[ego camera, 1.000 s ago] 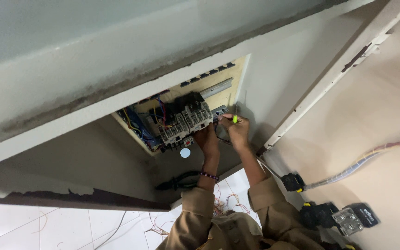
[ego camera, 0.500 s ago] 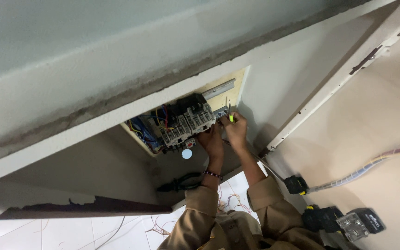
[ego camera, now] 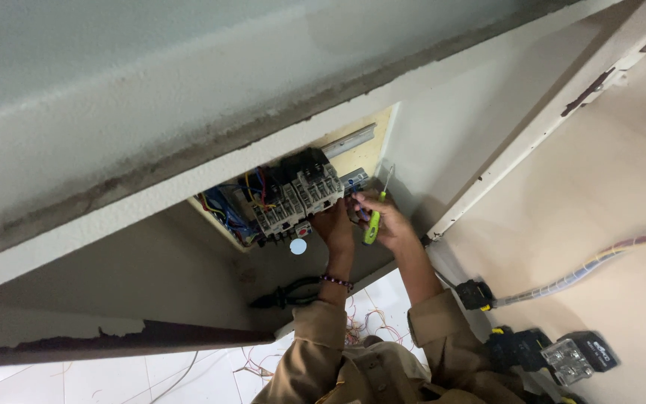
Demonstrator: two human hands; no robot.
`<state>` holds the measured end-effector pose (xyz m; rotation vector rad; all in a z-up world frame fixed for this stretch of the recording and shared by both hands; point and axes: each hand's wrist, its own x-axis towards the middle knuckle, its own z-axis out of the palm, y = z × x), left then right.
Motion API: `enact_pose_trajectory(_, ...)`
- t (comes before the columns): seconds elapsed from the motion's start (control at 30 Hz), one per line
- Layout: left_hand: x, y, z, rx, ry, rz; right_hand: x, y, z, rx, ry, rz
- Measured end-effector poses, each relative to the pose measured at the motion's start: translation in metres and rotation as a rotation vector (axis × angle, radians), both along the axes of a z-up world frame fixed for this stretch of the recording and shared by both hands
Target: The person works inside an open electrical panel, using a green screwdriver to tighten connections on circuit breakers and bus bars. They manipulate various colored wires, including blue and red, to secure them into terminals.
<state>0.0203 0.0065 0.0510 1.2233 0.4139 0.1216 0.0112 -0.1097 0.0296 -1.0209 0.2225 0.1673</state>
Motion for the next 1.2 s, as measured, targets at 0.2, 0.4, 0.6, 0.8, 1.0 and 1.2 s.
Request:
enact_pose_trajectory(0.2,0.002,0.010,-0.017,0.051,-0.060,0.030,0.013,0.014,-0.020,-0.037,0.049,-0.063)
enact_pose_trajectory(0.4,-0.017,0.014,0.024,0.060,-0.039,0.008,0.001,0.024,0.012,-0.090,0.083,-0.156)
enact_pose_trajectory(0.6,-0.006,0.000,-0.026,-0.023,0.001,-0.007,-0.008,0.025,0.024,-0.135,0.097,-0.253)
enact_pose_trajectory(0.8,0.023,-0.010,-0.104,-0.037,-0.009,-0.038,-0.010,0.027,0.023,-0.306,-0.037,-0.335)
enact_pose_trajectory(1.0,-0.003,-0.003,0.005,-0.094,-0.047,-0.050,-0.011,0.031,0.013,-0.405,-0.193,-0.391)
enact_pose_trajectory(1.2,-0.009,-0.010,-0.030,-0.024,-0.067,0.014,-0.008,0.027,0.006,-0.397,-0.240,-0.384)
